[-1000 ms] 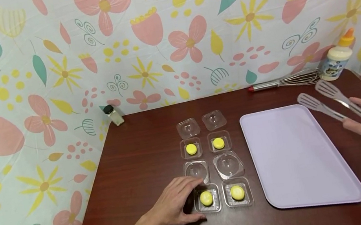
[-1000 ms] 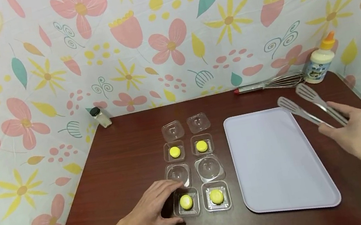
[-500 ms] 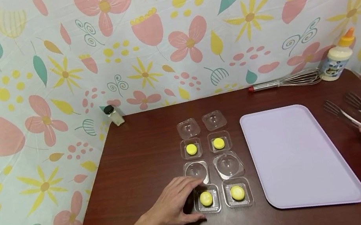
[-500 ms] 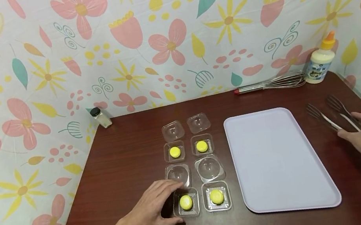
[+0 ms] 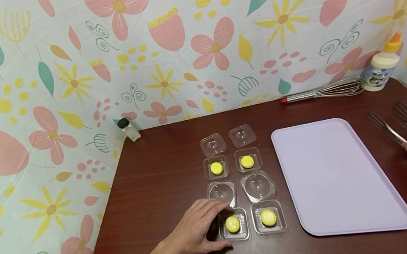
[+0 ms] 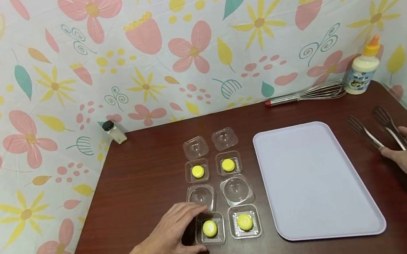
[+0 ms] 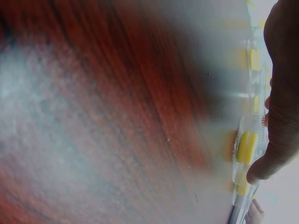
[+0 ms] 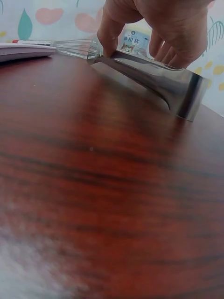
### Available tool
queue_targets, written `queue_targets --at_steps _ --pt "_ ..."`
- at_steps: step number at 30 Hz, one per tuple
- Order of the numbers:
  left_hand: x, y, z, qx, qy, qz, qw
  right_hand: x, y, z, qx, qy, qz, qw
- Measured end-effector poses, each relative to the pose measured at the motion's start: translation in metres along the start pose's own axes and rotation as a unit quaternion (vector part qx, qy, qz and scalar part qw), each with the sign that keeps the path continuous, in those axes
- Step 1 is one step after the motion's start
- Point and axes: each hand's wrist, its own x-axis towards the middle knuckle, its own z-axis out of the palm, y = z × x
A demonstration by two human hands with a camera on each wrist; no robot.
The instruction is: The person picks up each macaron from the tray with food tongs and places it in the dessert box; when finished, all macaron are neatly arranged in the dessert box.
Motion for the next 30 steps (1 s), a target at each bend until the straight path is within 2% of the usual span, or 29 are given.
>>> queue_targets --at_steps 4,9,12,15,20,26,30 --pt "0.000 0.000 -0.001 0.002 0.001 0.001 1.0000 -0.002 0.000 -0.001 -0.005 -0.002 -0.002 1.000" --pt "0.000 0.000 -0.001 0.009 -0.001 0.004 1.0000 -0.003 -0.003 0.000 -0.046 -0.008 0.006 0.999" --pt "0.000 -0.001 -0.001 0.012 -0.003 0.007 0.9999 -0.004 -0.008 0.000 -0.060 -0.009 -0.004 0.998" --pt "-0.001 -0.003 -0.001 0.013 -0.001 0.010 0.9999 -0.004 -0.016 0.000 -0.071 0.001 -0.029 0.997" --pt "-0.002 -0.005 -0.002 0.011 0.003 0.015 0.9998 -0.007 -0.039 0.007 -0.069 0.032 -0.095 0.993" --pt "-0.002 -0.006 -0.004 0.007 -0.001 0.015 0.9999 -0.014 -0.079 0.017 -0.025 0.047 -0.155 0.987" --pt "-0.003 -0.008 -0.007 0.004 -0.005 0.015 0.9999 -0.018 -0.106 0.027 0.008 0.043 -0.215 0.976"
